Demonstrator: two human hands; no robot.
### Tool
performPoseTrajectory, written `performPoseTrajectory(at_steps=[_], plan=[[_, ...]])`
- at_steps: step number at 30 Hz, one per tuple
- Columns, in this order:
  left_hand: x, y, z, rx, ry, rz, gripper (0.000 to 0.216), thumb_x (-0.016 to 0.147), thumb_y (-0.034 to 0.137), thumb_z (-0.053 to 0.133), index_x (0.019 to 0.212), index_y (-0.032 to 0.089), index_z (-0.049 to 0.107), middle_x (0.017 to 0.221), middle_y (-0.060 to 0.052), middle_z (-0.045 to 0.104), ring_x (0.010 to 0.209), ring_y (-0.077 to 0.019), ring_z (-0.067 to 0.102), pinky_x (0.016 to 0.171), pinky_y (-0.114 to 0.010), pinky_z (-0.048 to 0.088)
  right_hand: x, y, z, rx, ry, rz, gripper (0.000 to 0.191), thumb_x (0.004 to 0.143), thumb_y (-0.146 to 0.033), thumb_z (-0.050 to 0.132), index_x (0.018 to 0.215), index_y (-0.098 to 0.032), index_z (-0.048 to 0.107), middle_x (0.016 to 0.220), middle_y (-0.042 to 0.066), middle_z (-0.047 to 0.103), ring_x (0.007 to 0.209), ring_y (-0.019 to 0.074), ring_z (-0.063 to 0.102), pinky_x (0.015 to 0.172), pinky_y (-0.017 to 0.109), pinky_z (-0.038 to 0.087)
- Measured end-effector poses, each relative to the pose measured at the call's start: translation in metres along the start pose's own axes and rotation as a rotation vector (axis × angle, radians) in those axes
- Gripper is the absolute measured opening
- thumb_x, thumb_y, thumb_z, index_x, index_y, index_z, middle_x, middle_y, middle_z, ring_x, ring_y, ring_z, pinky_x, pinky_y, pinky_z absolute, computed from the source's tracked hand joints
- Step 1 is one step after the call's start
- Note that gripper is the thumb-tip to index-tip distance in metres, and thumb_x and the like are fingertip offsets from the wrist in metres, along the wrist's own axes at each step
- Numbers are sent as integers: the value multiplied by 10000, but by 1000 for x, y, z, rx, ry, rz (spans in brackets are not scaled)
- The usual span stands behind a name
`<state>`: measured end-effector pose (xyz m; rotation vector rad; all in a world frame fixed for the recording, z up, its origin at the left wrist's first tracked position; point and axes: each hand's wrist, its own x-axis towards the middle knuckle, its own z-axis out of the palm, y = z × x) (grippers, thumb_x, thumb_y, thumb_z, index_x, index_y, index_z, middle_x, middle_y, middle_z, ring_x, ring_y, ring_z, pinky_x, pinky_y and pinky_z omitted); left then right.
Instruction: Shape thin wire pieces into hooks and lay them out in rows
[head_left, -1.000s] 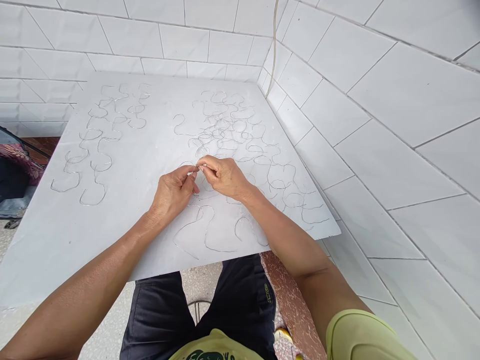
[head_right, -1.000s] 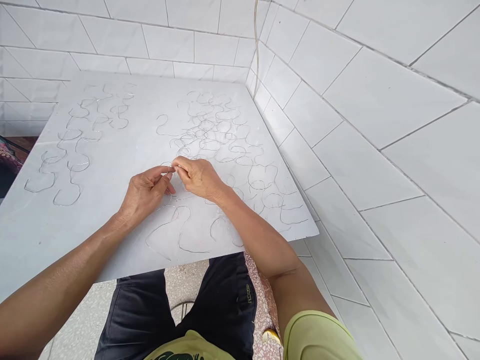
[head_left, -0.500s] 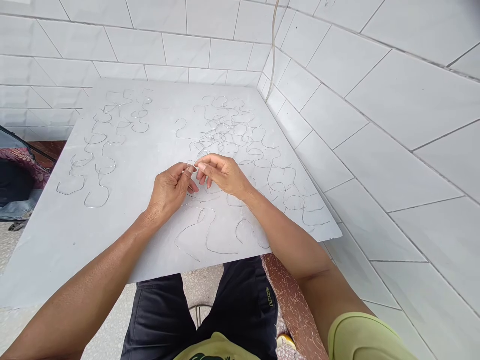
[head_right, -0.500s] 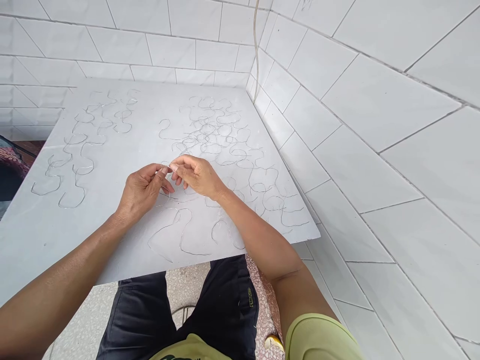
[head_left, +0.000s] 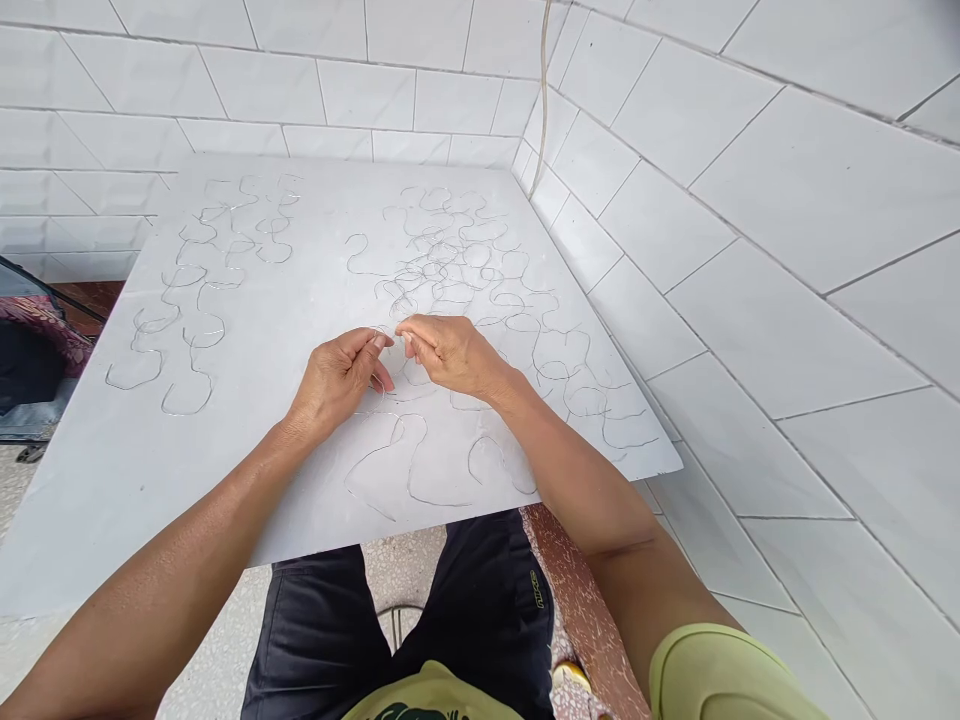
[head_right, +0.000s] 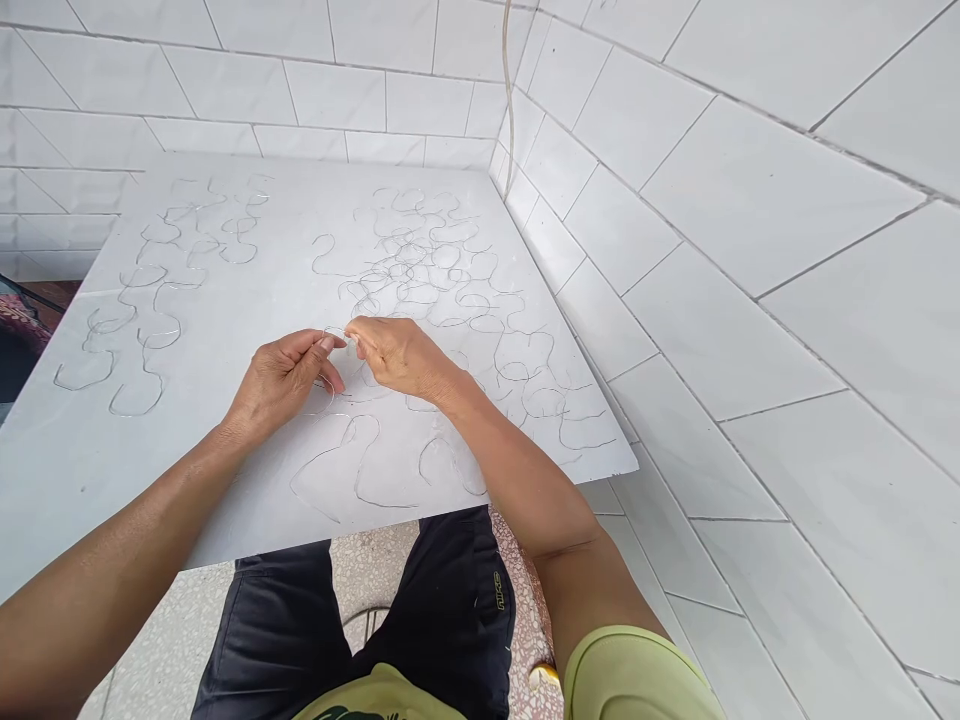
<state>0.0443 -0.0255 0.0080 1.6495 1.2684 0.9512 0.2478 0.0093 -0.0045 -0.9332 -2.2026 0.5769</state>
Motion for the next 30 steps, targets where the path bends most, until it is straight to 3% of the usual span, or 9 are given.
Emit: performPoseTrajectory(at_steps=[6, 9, 15, 19, 25, 30], plan=[[2, 7, -9, -244, -35, -125, 691, 972, 712, 505, 1295, 126, 678, 973, -153, 802, 828, -259, 776, 856, -427, 616, 2, -1, -2, 132, 142, 120, 230, 1021, -193, 429, 1003, -197, 659, 808, 10, 699, 709, 127, 634, 650, 249, 470], [5, 5, -14, -357, -41, -194, 762, 967, 746, 466, 1323, 102, 663, 1034, -193, 797, 858, -284, 785, 863, -454, 622, 2, 1, -4, 134, 153, 151, 230, 1009, -185, 435, 994, -195, 665, 813, 14, 706, 688, 121, 625, 622, 242, 460], [6, 3, -14, -390, -118, -197, 595, 897, 645, 693, 1150, 107, 730, 984, -176, 796, 772, -248, 774, 852, -442, 633, 3, 1, -4, 172, 163, 159, 228, 988, -180, 450, 991, -201, 677, 789, 4, 705, 683, 122, 651, 644, 247, 492], [6, 2, -12, -398, -141, -203, 608, 890, 690, 669, 1071, 115, 744, 928, -164, 794, 754, -251, 775, 827, -439, 639, 5, 1, -3, 271, 163, 195, 226, 997, -224, 465, 1012, -201, 689, 808, 3, 718, 651, 115, 654, 633, 243, 520], [7, 3, -13, -395, -131, -221, 705, 917, 757, 553, 1078, 103, 762, 966, -186, 799, 841, -282, 787, 865, -452, 632, 5, -2, -4, 252, 178, 196, 233, 985, -203, 470, 974, -194, 703, 786, 4, 713, 651, 115, 650, 618, 242, 513], [5, 1, -14, -361, -103, -142, 526, 890, 581, 733, 1163, 133, 758, 1039, -150, 802, 924, -258, 778, 970, -452, 603, 4, -5, -2, 212, 155, 190, 243, 969, -182, 481, 942, -196, 722, 752, 3, 698, 668, 126, 644, 586, 244, 484]])
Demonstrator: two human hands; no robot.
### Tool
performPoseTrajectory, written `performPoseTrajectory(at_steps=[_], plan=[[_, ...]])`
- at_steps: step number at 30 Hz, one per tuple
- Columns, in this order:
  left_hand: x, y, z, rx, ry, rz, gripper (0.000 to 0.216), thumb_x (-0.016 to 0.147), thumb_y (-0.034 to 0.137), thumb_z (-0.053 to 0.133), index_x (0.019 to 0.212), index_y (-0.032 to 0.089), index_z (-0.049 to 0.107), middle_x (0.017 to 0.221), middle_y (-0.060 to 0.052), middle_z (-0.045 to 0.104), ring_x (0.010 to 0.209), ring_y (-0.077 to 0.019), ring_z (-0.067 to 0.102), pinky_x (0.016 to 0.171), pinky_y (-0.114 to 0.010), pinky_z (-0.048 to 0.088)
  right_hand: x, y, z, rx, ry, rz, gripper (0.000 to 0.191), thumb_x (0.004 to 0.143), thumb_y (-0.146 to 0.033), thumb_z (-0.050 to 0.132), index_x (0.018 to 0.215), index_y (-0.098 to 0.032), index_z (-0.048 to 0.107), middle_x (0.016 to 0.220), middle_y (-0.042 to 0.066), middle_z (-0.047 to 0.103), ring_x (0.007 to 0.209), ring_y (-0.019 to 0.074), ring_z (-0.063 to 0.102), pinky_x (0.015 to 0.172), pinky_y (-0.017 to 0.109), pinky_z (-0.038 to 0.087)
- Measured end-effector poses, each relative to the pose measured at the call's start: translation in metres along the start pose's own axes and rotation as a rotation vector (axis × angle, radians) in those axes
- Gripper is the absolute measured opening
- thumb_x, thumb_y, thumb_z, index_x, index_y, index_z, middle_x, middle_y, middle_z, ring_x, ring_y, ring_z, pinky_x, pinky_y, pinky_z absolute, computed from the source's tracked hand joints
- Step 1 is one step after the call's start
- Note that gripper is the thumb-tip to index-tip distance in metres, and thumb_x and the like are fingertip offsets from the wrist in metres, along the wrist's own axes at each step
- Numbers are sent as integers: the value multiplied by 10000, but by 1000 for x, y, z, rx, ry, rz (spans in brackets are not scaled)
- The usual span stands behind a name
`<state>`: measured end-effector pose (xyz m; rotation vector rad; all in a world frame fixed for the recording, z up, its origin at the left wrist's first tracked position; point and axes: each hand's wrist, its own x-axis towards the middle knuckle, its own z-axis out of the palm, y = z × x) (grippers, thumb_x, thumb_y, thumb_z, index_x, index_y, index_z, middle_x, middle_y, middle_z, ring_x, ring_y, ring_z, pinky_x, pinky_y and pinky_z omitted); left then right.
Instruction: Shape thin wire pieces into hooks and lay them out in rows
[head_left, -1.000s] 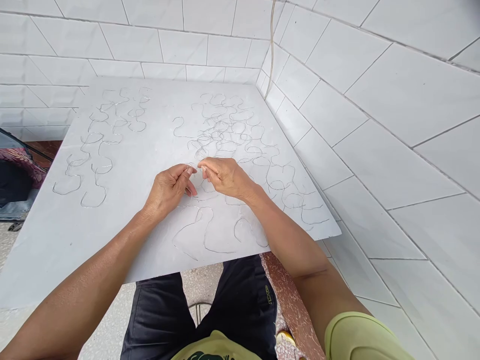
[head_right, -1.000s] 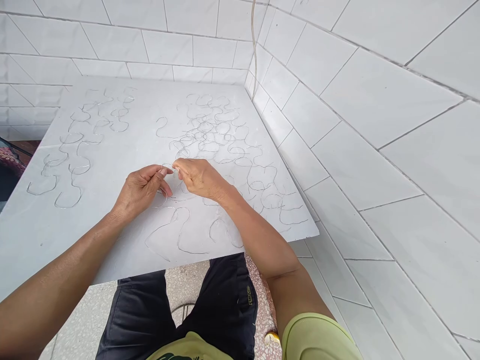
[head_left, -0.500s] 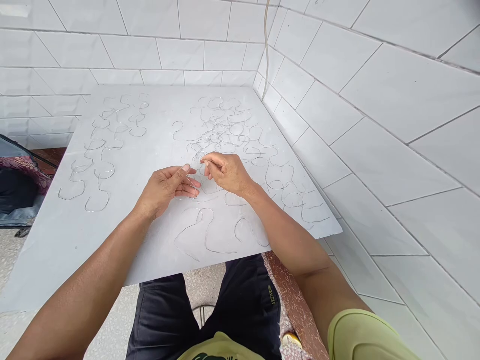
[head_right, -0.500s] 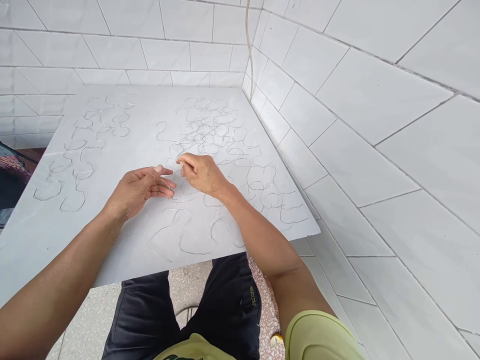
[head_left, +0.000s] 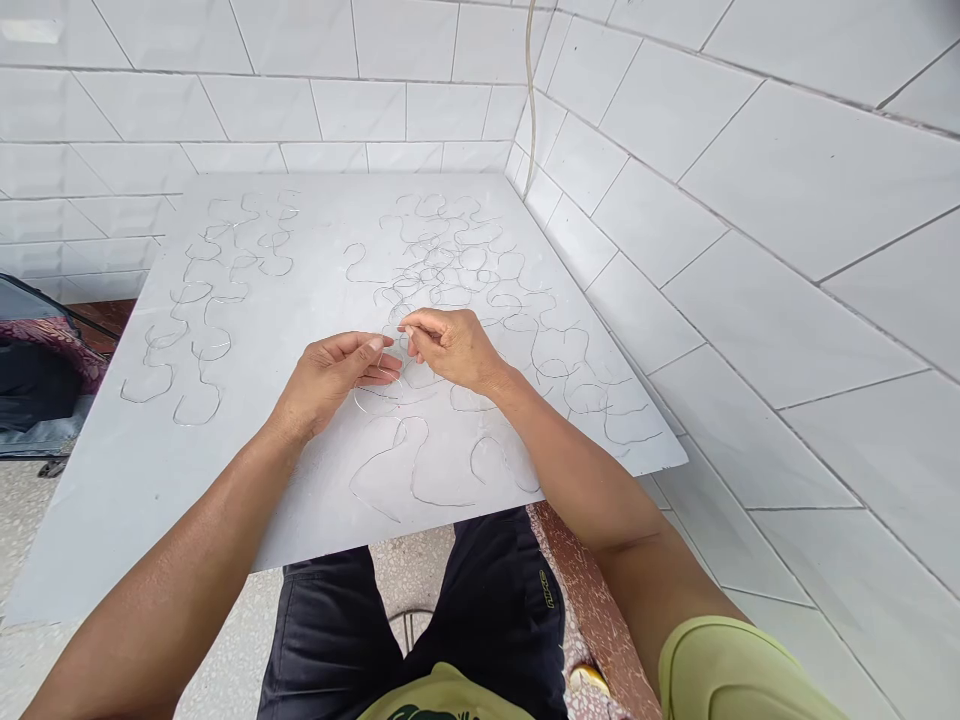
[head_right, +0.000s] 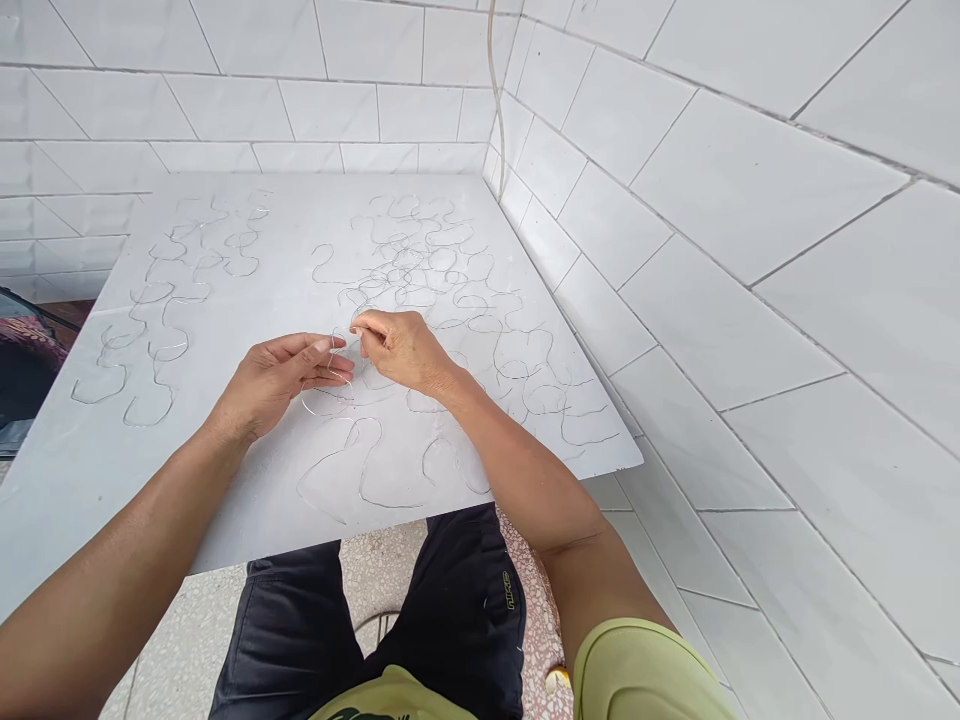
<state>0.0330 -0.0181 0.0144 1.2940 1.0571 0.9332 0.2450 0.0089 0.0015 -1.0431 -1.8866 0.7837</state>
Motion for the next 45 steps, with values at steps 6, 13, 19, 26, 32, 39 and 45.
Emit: performPoseTrajectory(at_steps=[6, 13, 19, 26, 32, 39, 45], plan=[[1, -3, 0, 1, 9, 4, 397, 869, 466, 787, 1114, 153, 774, 972, -115, 800, 839, -233, 776, 929, -451, 619, 2, -2, -2, 150, -126, 97, 222, 1008, -291, 535, 963, -181, 723, 805, 26, 726, 643, 119, 651, 544, 225, 516], [1, -5, 3, -18, 8, 19, 353, 872, 445, 782, 1078, 160, 761, 955, -101, 803, 827, -232, 781, 914, -459, 626, 8, 8, -3, 413, -235, 162, 314, 996, -466, 634, 1001, -165, 723, 849, 43, 729, 699, 131, 688, 556, 224, 570], [1, -5, 4, -37, -13, -1, 318, 875, 456, 787, 983, 161, 738, 959, -104, 805, 847, -236, 788, 917, -453, 623, 7, 10, 1, 643, -232, 247, 289, 944, -427, 715, 1001, -145, 738, 771, 21, 698, 611, 118, 648, 534, 239, 546], [3, -7, 4, -102, -80, -39, 365, 844, 493, 813, 980, 166, 728, 958, -114, 808, 853, -242, 788, 931, -475, 623, 9, 14, 0, 741, -256, 304, 297, 904, -418, 763, 985, -133, 749, 728, 19, 693, 577, 113, 626, 505, 229, 499], [4, -10, 2, -119, 80, 30, 302, 855, 427, 810, 969, 153, 752, 969, -113, 809, 880, -256, 789, 971, -497, 612, 10, 9, -5, 577, -183, 349, 425, 941, -567, 694, 1057, -159, 710, 890, 71, 739, 683, 149, 679, 528, 238, 535], [7, -10, -12, -206, 272, 175, 256, 874, 407, 784, 928, 161, 739, 976, -107, 808, 961, -256, 772, 1056, -514, 555, 7, -3, 2, 227, -205, 343, 366, 979, -533, 649, 968, -171, 700, 971, 88, 776, 725, 142, 701, 566, 228, 529], [10, -8, -23, -354, 226, 278, 248, 875, 399, 792, 932, 165, 736, 999, -92, 789, 1056, -245, 741, 1082, -491, 526, 9, -31, 18, 91, -276, 382, 247, 1005, -396, 625, 937, -168, 691, 974, 87, 795, 648, 123, 690, 525, 223, 496]])
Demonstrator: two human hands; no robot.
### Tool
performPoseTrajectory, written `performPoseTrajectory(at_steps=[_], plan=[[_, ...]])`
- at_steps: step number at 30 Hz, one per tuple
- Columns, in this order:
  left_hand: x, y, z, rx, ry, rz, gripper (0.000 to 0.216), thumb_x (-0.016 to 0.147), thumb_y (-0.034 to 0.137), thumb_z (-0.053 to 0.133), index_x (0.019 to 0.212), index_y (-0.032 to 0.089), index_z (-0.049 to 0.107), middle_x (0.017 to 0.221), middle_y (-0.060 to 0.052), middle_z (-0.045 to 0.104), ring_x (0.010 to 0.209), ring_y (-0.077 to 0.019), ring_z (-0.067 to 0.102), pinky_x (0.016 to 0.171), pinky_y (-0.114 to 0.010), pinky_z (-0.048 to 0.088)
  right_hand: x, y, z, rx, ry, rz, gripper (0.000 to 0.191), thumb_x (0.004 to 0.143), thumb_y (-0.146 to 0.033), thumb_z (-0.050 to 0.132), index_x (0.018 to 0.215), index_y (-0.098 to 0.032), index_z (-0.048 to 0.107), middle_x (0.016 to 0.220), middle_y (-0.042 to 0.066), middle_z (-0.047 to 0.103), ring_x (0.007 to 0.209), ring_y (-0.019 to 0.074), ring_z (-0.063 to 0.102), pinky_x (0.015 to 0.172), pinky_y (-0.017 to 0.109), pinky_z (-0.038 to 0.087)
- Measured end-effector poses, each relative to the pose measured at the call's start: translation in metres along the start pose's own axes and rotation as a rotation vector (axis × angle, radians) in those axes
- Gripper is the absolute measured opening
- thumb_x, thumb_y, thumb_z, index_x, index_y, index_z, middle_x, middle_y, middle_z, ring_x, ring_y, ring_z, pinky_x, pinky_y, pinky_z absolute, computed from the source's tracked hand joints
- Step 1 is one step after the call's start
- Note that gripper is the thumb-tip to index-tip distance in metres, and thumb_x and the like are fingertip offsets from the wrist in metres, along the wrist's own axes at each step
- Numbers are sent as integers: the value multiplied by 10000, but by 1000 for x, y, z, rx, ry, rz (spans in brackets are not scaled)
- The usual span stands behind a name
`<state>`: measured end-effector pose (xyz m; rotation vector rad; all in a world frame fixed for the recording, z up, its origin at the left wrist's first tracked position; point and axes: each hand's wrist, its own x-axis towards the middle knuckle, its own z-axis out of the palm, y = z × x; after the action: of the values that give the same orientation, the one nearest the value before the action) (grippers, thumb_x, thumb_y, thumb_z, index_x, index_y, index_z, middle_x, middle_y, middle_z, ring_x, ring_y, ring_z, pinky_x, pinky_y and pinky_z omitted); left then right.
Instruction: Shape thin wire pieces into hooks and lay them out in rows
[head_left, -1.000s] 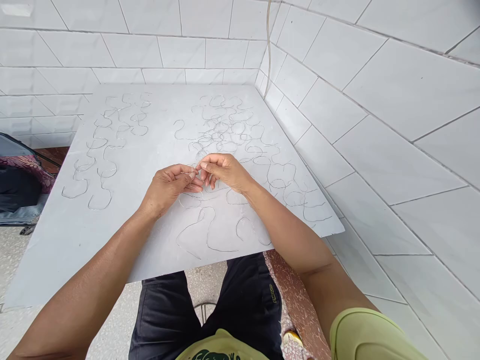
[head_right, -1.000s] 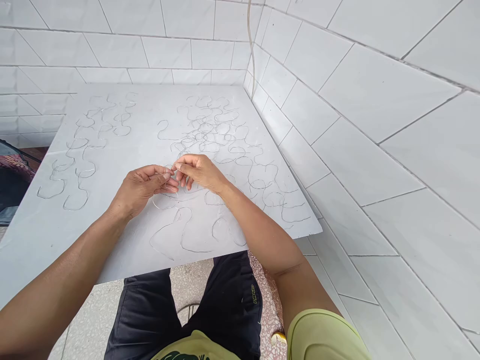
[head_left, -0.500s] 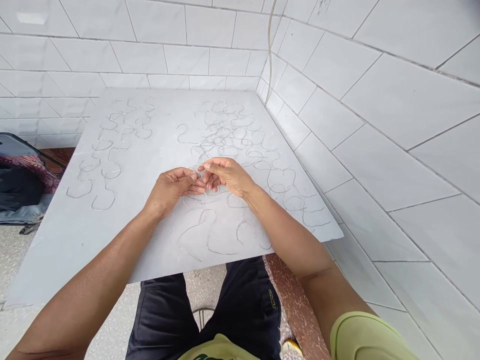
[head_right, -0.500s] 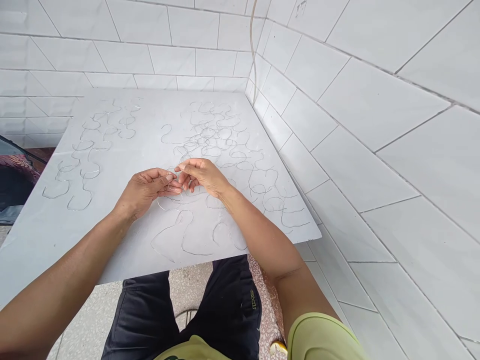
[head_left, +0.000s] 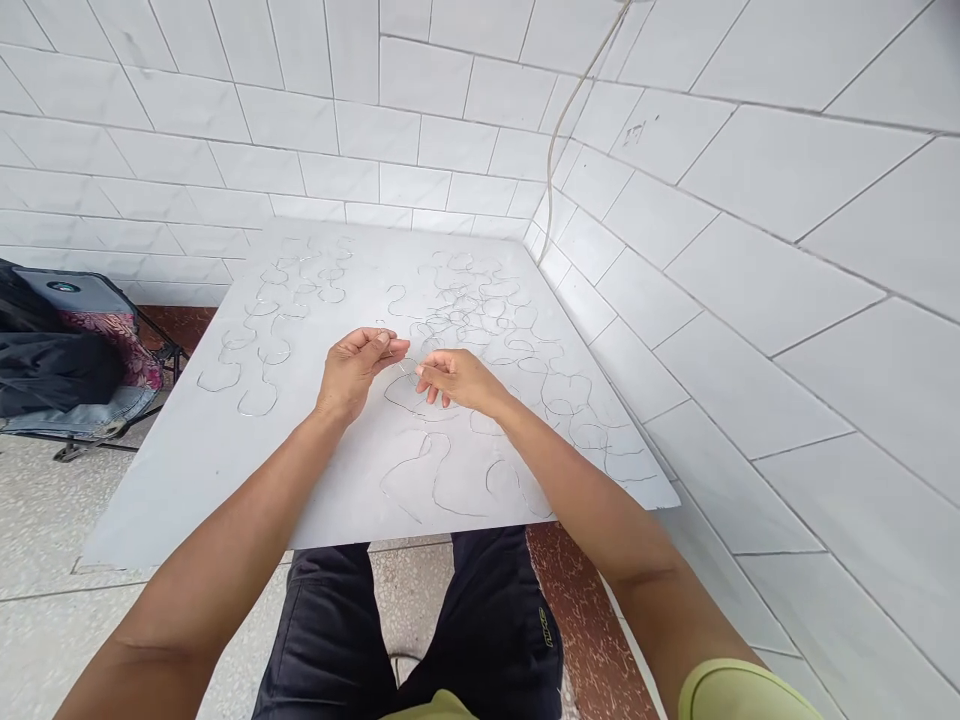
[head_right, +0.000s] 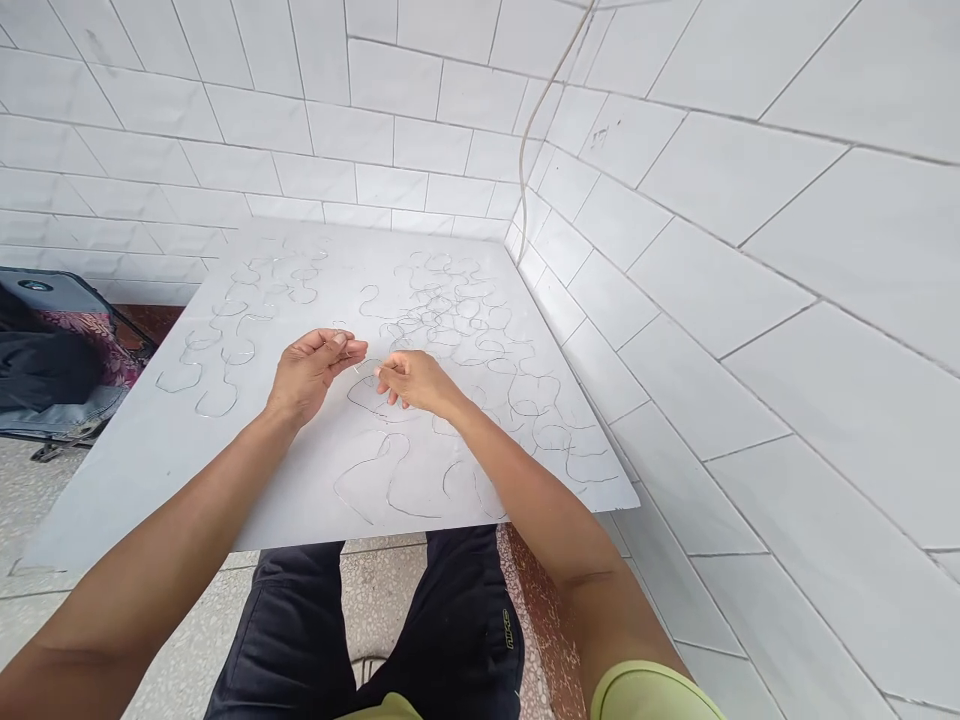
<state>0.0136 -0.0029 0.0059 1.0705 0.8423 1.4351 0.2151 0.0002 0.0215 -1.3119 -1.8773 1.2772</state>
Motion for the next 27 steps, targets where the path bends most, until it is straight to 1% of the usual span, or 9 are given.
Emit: performPoseTrajectory(at_steps=[3, 6, 8, 10, 13, 16, 20, 24, 27], plan=[[1, 2, -2, -64, -80, 4, 259, 884, 414, 785, 963, 175, 726, 1015, -91, 787, 1058, -238, 735, 1087, -490, 511, 3, -5, 6, 48, -13, 48, 235, 1008, -390, 627, 991, -163, 684, 978, 100, 798, 622, 127, 690, 488, 222, 482], [2, 4, -3, -116, -140, 18, 245, 889, 403, 783, 964, 179, 721, 1010, -87, 787, 1039, -227, 733, 1094, -478, 498, 7, -4, 11, 224, -88, 107, 288, 999, -424, 649, 1037, -141, 684, 937, 131, 792, 651, 166, 718, 477, 237, 492], [1, 4, -4, -140, -160, 22, 233, 898, 393, 777, 968, 178, 722, 1004, -85, 788, 1040, -225, 732, 1099, -473, 489, 8, -4, 14, 348, -154, 138, 309, 984, -429, 675, 1025, -123, 698, 921, 142, 784, 651, 175, 717, 484, 247, 503], [-1, 5, -4, -152, -176, 22, 233, 909, 396, 767, 974, 176, 725, 1002, -88, 791, 1041, -227, 732, 1102, -474, 482, 10, -4, 17, 448, -203, 155, 274, 954, -382, 720, 995, -111, 713, 905, 135, 775, 643, 167, 708, 493, 246, 508], [-3, 6, -3, -152, -196, 17, 242, 915, 407, 761, 974, 175, 728, 993, -90, 791, 1001, -218, 730, 1076, -462, 491, 12, -7, 21, 526, -206, 141, 209, 911, -314, 763, 931, -112, 716, 813, 96, 750, 596, 147, 678, 479, 234, 487], [-3, 9, -4, -141, -182, 26, 240, 916, 405, 757, 966, 172, 732, 981, -91, 780, 956, -202, 713, 1014, -428, 516, 12, -14, 20, 453, -180, 76, 280, 941, -400, 730, 945, -121, 714, 747, 79, 735, 551, 142, 662, 467, 233, 469], [-2, 13, -9, -145, -119, 31, 244, 901, 413, 765, 949, 176, 734, 990, -90, 758, 979, -211, 693, 941, -404, 537, 15, -24, 15, 214, -165, -9, 396, 972, -535, 659, 959, -140, 691, 667, 62, 719, 480, 135, 630, 429, 225, 436], [1, 14, -16, -160, -61, -7, 274, 874, 428, 782, 957, 171, 735, 970, -83, 749, 883, -190, 688, 944, -423, 538, 23, -31, 17, 154, -82, -44, 333, 957, -509, 674, 966, -179, 636, 613, 18, 681, 452, 127, 588, 401, 216, 407], [5, 15, -21, -160, 18, -42, 287, 865, 418, 786, 984, 164, 723, 1015, -103, 746, 912, -201, 686, 950, -425, 540, 30, -36, 22, 140, 10, -64, 258, 970, -454, 645, 963, -198, 616, 599, -4, 654, 425, 111, 532, 383, 208, 363]])
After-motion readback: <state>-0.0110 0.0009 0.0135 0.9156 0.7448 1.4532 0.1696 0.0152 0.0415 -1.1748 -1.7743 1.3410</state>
